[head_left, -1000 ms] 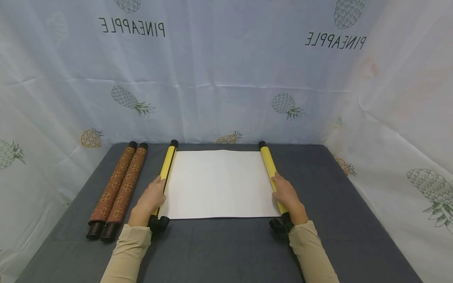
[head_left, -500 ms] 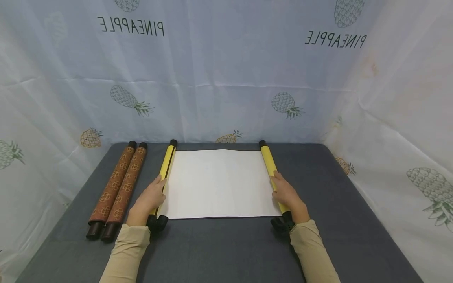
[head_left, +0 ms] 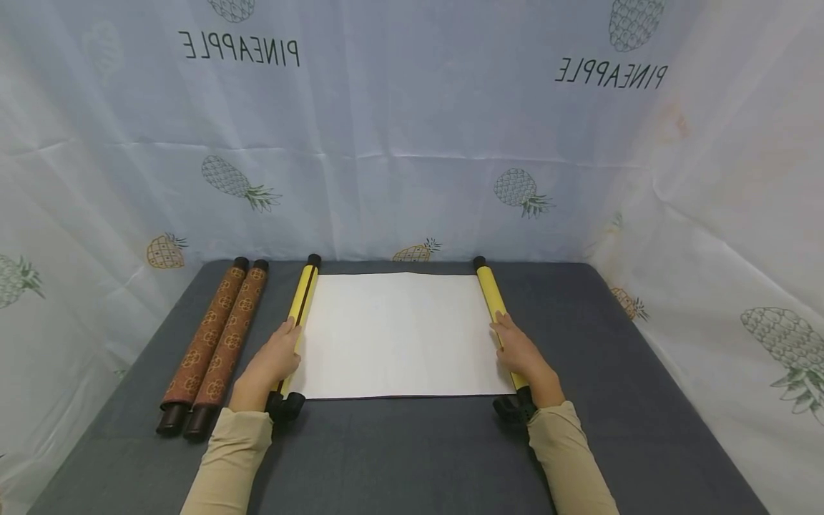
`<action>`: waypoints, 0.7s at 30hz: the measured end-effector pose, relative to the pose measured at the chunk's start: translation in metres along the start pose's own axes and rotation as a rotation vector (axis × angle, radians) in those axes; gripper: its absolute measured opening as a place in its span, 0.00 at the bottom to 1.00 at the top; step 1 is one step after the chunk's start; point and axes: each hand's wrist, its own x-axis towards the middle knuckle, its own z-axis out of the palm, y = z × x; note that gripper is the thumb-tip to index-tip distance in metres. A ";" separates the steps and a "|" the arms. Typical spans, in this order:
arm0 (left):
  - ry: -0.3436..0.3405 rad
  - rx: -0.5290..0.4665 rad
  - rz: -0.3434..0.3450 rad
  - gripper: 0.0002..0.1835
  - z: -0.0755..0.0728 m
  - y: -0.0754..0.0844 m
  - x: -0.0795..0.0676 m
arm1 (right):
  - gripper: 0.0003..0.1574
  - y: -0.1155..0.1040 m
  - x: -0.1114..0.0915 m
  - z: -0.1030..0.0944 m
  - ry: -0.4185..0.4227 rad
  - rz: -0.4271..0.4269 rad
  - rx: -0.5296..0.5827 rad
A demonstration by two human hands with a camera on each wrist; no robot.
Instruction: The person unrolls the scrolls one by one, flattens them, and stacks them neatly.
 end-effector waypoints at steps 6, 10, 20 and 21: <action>0.003 0.010 -0.015 0.33 0.000 0.001 -0.001 | 0.37 0.003 0.000 0.000 0.013 0.001 -0.027; -0.012 0.026 -0.065 0.35 0.000 0.001 -0.001 | 0.38 0.002 -0.001 -0.001 0.010 0.009 -0.016; 0.010 0.019 -0.072 0.33 -0.002 -0.001 -0.003 | 0.37 0.001 -0.003 -0.002 0.030 0.009 0.021; 0.020 0.022 -0.066 0.33 -0.002 -0.001 -0.003 | 0.36 0.001 -0.003 -0.002 0.033 0.010 0.027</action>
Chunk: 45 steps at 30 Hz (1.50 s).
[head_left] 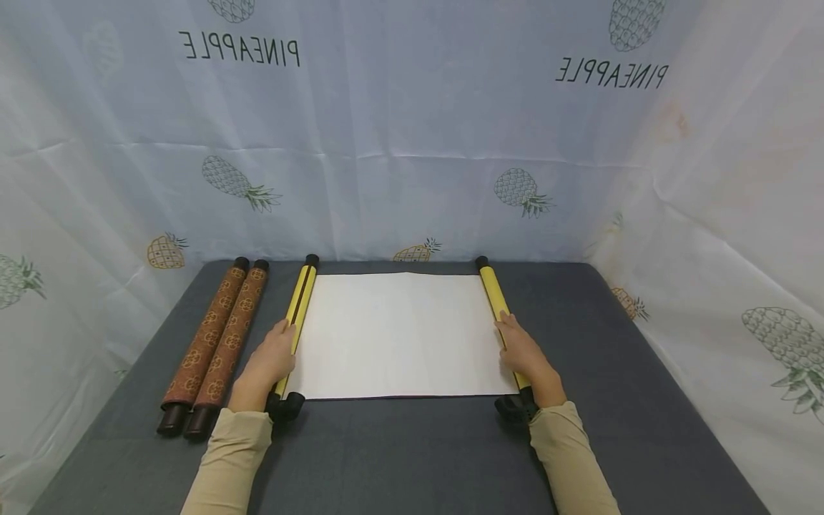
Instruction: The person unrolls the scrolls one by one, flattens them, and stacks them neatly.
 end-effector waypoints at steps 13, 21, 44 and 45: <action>0.045 0.012 -0.006 0.31 -0.002 0.000 -0.001 | 0.35 0.000 -0.001 -0.002 0.017 0.026 0.004; 0.027 0.016 -0.057 0.29 -0.001 0.000 0.002 | 0.37 0.004 -0.003 -0.002 0.007 0.029 0.021; 0.020 0.022 -0.088 0.30 -0.005 -0.005 0.000 | 0.37 0.004 -0.002 -0.005 0.006 0.074 0.019; 0.018 0.025 -0.091 0.30 -0.005 -0.006 0.001 | 0.37 0.004 -0.002 -0.005 0.006 0.075 0.019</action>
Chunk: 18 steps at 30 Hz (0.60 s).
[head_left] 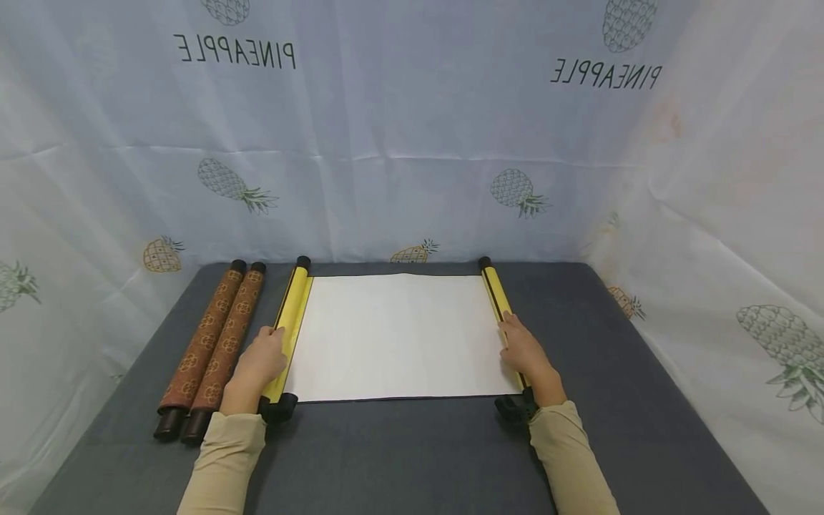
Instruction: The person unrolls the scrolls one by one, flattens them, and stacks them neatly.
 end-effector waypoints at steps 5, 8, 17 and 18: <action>0.000 -0.001 -0.007 0.30 -0.001 -0.001 0.001 | 0.37 0.001 0.000 -0.001 -0.004 0.006 0.010; 0.002 -0.002 -0.007 0.30 -0.001 -0.002 0.001 | 0.36 0.002 0.000 -0.002 -0.002 0.003 0.012; 0.039 0.023 0.012 0.33 0.000 -0.005 0.001 | 0.34 0.004 0.001 0.000 0.021 0.012 -0.012; 0.041 0.021 0.013 0.33 0.001 -0.005 0.001 | 0.34 0.005 0.002 0.000 0.023 0.015 -0.019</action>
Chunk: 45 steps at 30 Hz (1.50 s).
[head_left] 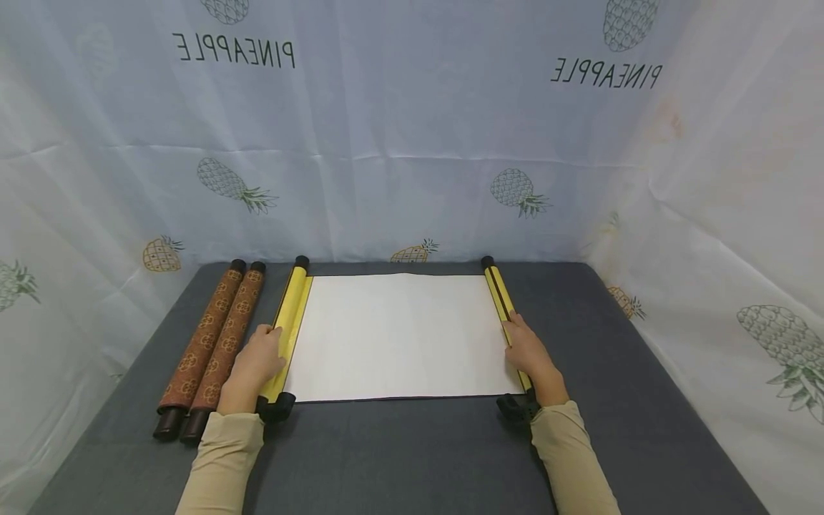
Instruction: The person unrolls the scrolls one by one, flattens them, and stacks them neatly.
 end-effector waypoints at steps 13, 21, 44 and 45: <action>-0.014 0.007 0.005 0.33 -0.001 -0.001 0.000 | 0.37 0.004 0.001 -0.002 -0.037 0.044 0.016; -0.009 0.003 0.014 0.33 -0.001 0.000 0.002 | 0.40 0.005 0.001 -0.005 -0.056 0.089 0.031; -0.049 -0.060 -0.004 0.35 0.003 -0.005 0.002 | 0.42 0.010 0.000 -0.004 -0.060 0.079 0.056; -0.046 -0.062 -0.002 0.34 0.003 -0.005 0.002 | 0.42 0.010 0.000 -0.003 -0.058 0.078 0.056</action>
